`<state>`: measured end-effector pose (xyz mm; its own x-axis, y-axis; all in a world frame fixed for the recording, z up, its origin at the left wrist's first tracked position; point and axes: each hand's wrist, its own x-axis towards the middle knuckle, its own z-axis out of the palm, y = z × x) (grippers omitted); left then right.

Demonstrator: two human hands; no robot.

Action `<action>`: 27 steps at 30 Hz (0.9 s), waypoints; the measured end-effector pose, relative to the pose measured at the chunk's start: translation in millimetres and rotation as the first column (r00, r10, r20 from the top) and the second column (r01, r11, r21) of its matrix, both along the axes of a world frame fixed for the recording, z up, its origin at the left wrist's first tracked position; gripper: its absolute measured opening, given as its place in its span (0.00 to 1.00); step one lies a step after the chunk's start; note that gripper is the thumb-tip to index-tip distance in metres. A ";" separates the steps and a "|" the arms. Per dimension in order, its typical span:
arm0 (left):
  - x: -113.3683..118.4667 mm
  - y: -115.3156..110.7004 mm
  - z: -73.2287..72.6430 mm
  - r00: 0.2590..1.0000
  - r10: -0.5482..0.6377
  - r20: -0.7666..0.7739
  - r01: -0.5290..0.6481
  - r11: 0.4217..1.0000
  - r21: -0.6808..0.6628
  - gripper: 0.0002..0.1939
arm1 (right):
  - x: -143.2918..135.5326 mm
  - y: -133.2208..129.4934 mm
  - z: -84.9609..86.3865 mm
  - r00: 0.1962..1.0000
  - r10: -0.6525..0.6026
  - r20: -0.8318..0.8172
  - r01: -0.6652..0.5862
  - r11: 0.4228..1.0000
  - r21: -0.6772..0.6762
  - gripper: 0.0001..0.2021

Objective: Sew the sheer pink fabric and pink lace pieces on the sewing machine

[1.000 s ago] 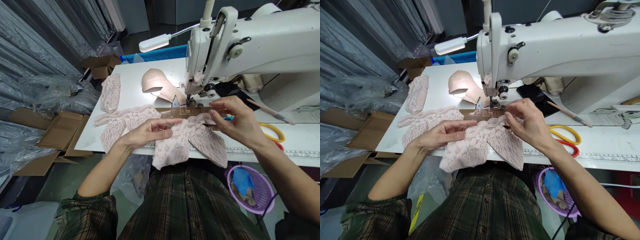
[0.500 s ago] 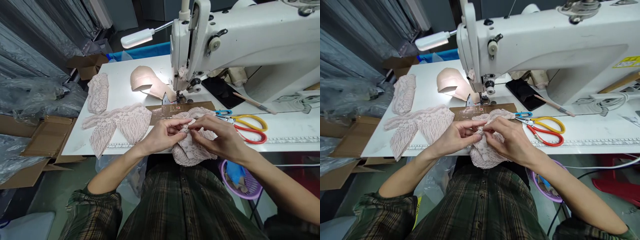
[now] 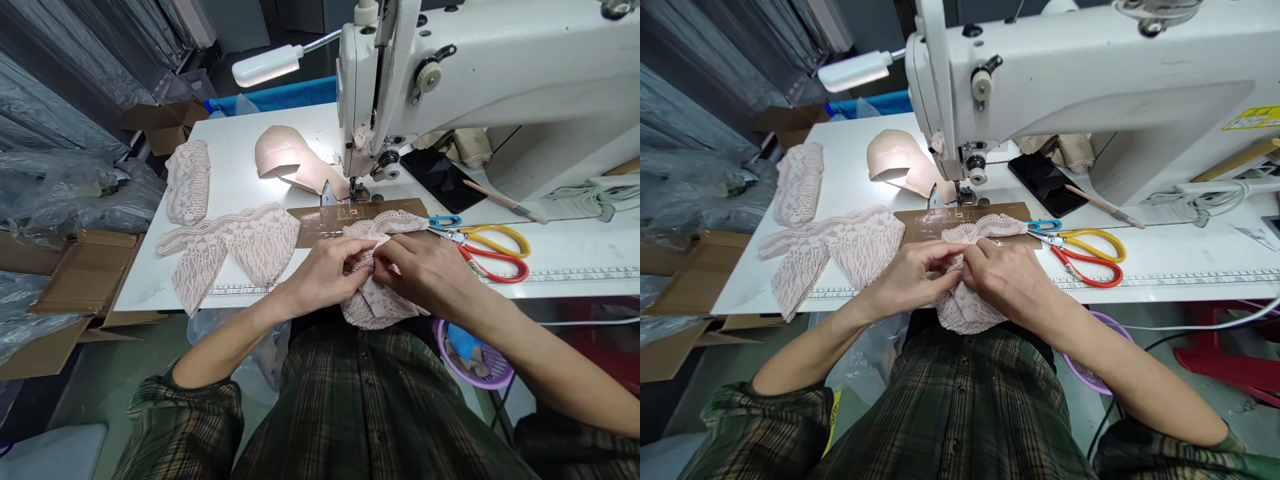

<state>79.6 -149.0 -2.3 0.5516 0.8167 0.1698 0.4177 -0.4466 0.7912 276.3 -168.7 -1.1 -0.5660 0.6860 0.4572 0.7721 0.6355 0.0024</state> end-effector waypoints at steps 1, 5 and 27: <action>-0.6 0.9 1.6 1.000 -0.005 -0.007 0.005 1.000 0.007 0.19 | 0.1 0.3 -0.8 1.000 0.010 0.012 -0.010 1.000 0.007 0.11; -3.6 5.4 6.4 0.997 -0.030 -0.066 0.030 1.000 0.003 0.10 | 2.3 2.5 -8.3 0.992 0.065 -0.104 -0.061 0.997 0.042 0.10; -10.3 8.2 -18.8 0.998 0.035 0.055 -0.024 0.981 -0.191 0.12 | 144.6 -27.5 -18.1 0.890 -0.442 0.111 0.448 0.802 -0.395 0.20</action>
